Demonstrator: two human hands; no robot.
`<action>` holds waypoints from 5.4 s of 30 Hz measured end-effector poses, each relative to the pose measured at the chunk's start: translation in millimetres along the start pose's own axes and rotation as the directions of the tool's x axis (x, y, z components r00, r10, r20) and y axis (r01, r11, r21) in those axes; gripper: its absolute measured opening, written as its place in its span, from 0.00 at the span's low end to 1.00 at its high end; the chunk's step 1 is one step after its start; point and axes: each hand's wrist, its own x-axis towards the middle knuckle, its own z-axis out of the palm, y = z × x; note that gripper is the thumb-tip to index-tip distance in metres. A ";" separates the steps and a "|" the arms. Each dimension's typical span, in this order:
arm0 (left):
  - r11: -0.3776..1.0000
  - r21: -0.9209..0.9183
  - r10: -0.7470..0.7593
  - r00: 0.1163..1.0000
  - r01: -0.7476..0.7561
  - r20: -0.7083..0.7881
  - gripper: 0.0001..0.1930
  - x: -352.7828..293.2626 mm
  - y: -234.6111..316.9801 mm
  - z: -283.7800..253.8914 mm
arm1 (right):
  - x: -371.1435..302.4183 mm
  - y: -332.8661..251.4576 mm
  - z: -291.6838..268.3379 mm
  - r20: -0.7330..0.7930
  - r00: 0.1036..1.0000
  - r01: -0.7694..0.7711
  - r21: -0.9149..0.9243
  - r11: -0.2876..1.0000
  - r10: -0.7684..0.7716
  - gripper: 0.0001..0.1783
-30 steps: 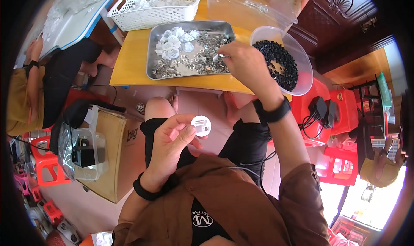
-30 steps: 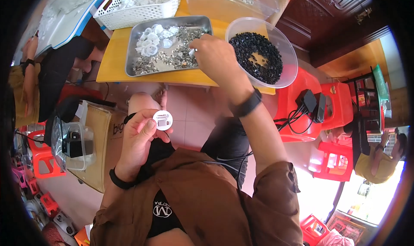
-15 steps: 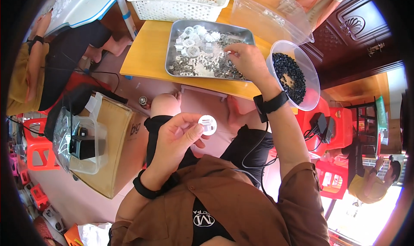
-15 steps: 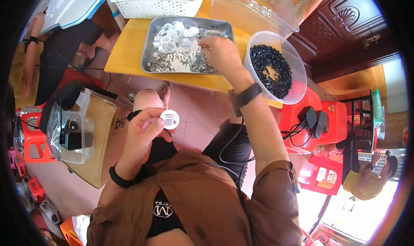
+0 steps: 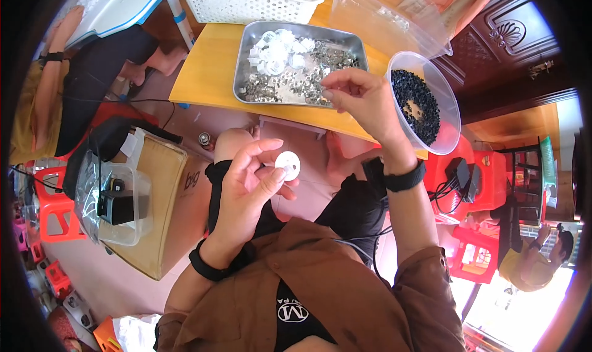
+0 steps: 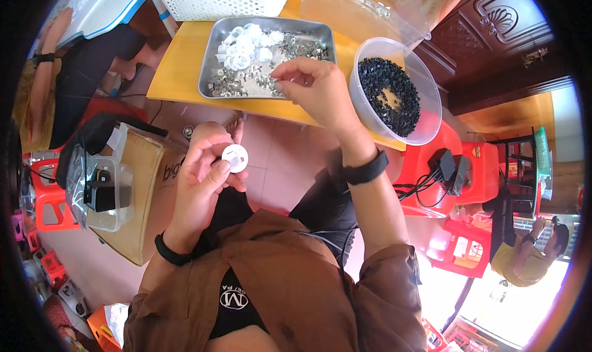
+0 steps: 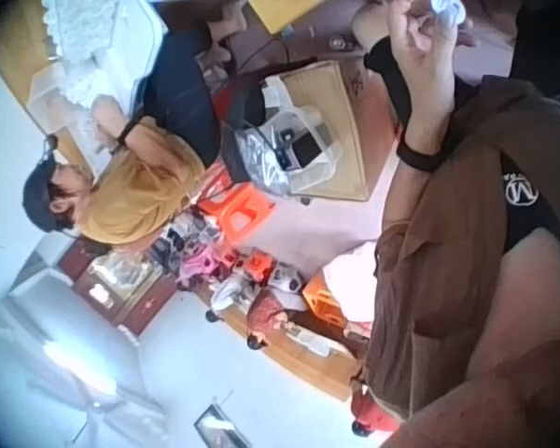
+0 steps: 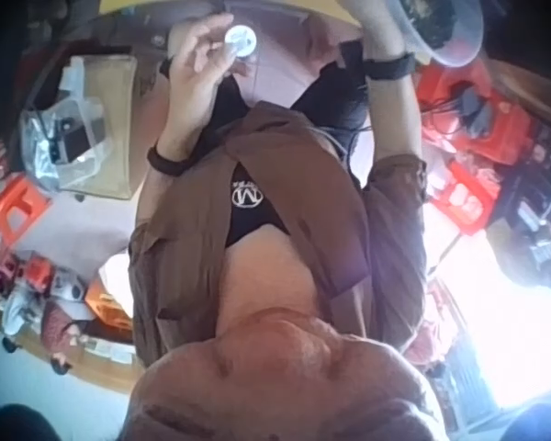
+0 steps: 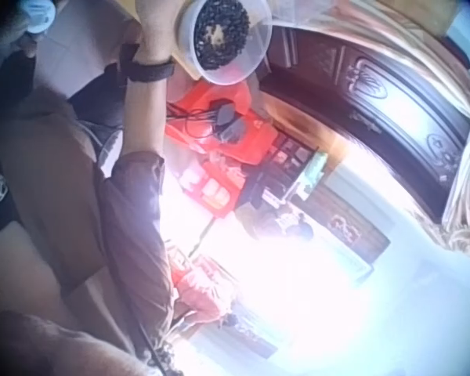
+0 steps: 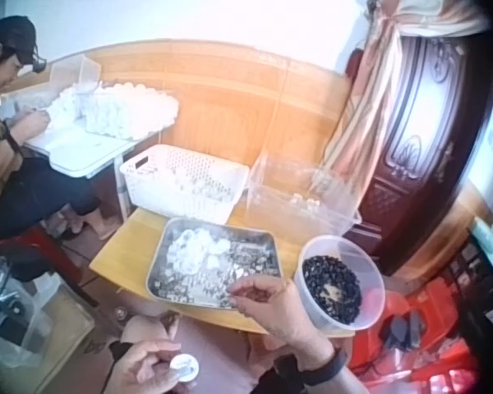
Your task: Assembling small plastic and rubber components of a shoe by hand.
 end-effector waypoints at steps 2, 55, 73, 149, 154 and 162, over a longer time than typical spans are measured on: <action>1.000 -0.004 0.029 0.999 -0.029 0.013 0.17 0.8 -2.7 -0.1 | -20.5 -14.3 5.4 0.011 1.000 -0.012 0.050 0.999 0.012 0.08; 0.207 0.851 0.402 0.835 -0.482 0.375 0.09 4.9 -13.3 43.0 | -128.2 -31.4 14.2 0.066 0.888 0.401 -0.596 0.696 -0.454 0.12; 0.979 0.147 -0.180 0.924 0.137 0.338 0.21 0.4 -3.5 30.5 | -139.2 -27.2 5.6 -0.299 0.874 0.315 -0.254 0.914 -0.384 0.11; 0.972 0.167 -0.188 0.972 0.163 0.143 0.20 -5.9 -10.9 43.3 | -155.5 -7.7 23.0 -0.361 0.845 0.246 -0.392 0.886 -0.394 0.16; 0.973 0.159 -0.193 0.965 0.165 0.177 0.20 -4.6 -10.9 42.1 | -148.5 -10.0 24.4 -0.290 0.809 0.362 -0.440 0.822 -0.512 0.21; 0.985 0.118 -0.143 0.973 0.123 0.182 0.15 0.3 -13.5 47.4 | -144.9 -8.6 -0.5 -0.355 0.693 0.424 -0.502 0.753 -0.627 0.20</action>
